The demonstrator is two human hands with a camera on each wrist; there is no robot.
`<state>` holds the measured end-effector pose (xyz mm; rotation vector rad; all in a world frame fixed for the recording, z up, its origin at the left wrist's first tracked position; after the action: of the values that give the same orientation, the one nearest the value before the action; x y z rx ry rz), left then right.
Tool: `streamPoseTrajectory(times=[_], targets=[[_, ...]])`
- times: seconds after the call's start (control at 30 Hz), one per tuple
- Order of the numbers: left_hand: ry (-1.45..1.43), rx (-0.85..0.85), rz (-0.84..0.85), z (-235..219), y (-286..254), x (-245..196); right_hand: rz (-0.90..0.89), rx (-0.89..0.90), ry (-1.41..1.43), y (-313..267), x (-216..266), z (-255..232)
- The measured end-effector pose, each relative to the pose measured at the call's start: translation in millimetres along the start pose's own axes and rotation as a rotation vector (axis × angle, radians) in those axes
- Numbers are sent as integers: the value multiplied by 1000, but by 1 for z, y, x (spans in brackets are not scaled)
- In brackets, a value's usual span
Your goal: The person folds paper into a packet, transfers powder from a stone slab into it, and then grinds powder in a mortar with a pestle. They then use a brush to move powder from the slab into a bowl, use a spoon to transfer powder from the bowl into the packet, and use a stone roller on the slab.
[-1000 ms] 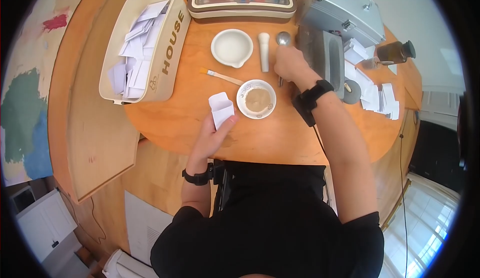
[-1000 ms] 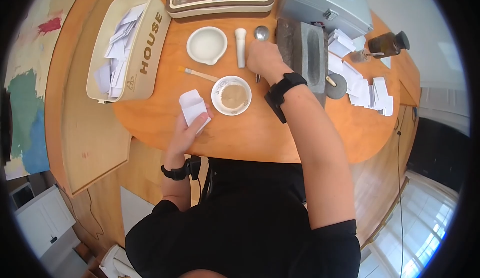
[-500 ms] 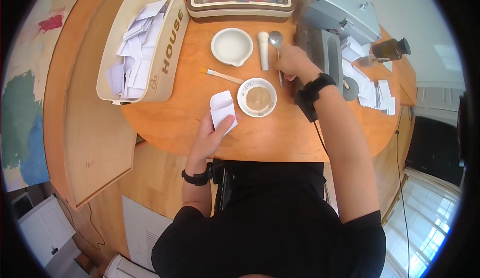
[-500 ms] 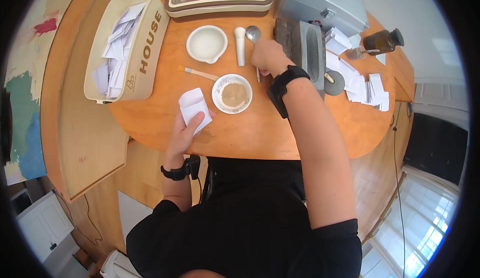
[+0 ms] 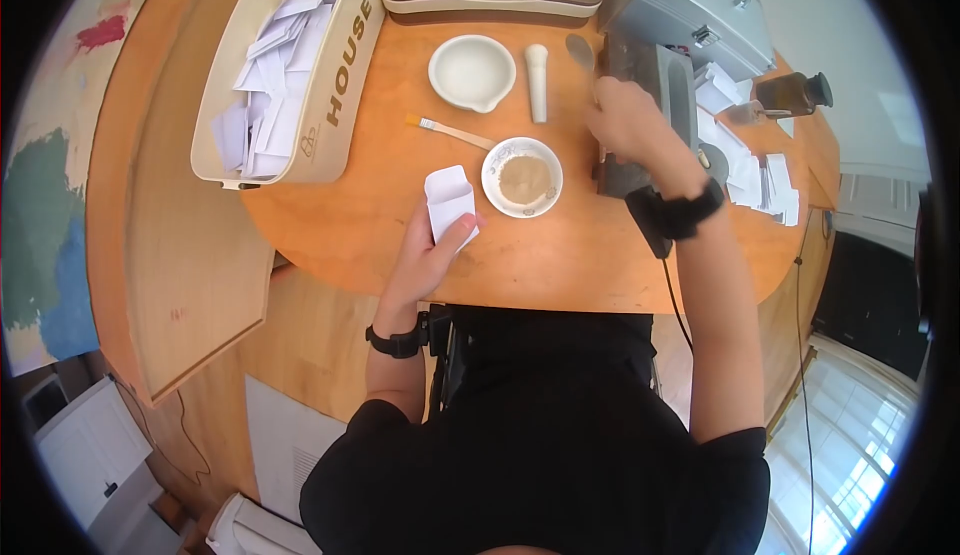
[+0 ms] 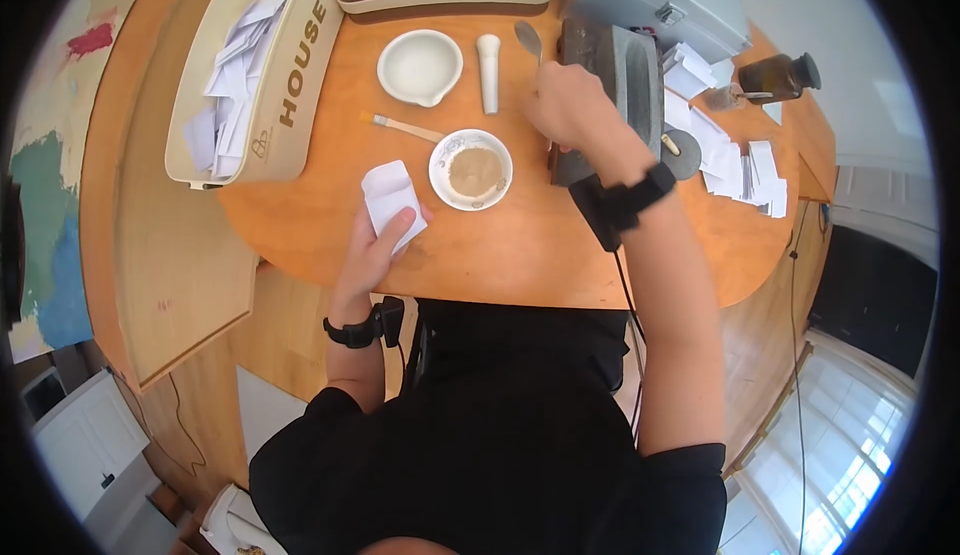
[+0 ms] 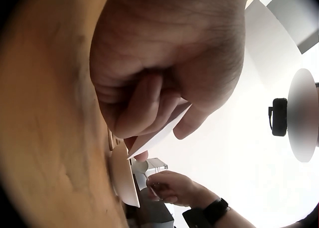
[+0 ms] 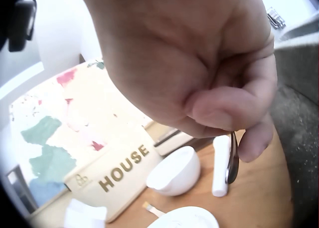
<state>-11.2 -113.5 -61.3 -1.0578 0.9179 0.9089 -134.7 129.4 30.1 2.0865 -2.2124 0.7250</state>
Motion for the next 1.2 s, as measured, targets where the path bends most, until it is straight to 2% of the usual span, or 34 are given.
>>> streamPoseTrajectory(times=[0.1, 0.2, 0.3, 0.43, 0.53, 0.63, 0.83, 1.03, 1.13, 1.2], targets=[[29, 9, -30, 3, 2, 0, -351, -298, 34, -34, -3, -12], [30, 0, -35, 4, 3, 1, -273, -104, 339, -75, -3, -10], [0, -36, -28, 6, 1, 2, -207, 20, 514, -97, -16, 10], [31, -64, -55, 10, 1, 2, -387, -65, 349, -99, -21, 22], [53, -51, -108, 15, 0, 0, -434, -92, 277, -96, -22, 24], [52, -47, -123, 17, 1, 4, -441, -202, 201, -91, -26, 30], [64, -56, -147, 17, 3, 4, -492, -213, 109, -86, -24, 35], [80, -56, -127, 17, 7, 2, -533, -270, 184, -87, -22, 36], [63, -52, -105, 18, 6, 2, -516, -235, 191, -86, -31, 40], [61, -41, -106, 19, 7, 3, -457, -201, 311, -86, -36, 45]])
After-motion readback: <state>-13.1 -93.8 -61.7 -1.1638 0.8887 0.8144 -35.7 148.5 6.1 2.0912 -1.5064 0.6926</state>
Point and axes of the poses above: each hand's wrist, its own y-axis towards the middle knuckle, its own z-axis out of the palm, x = y × z, the point moved 5 cm from there along y, towards the middle knuckle, and after that the axes turned 5 degrees about -x, right-handed, at the moved point
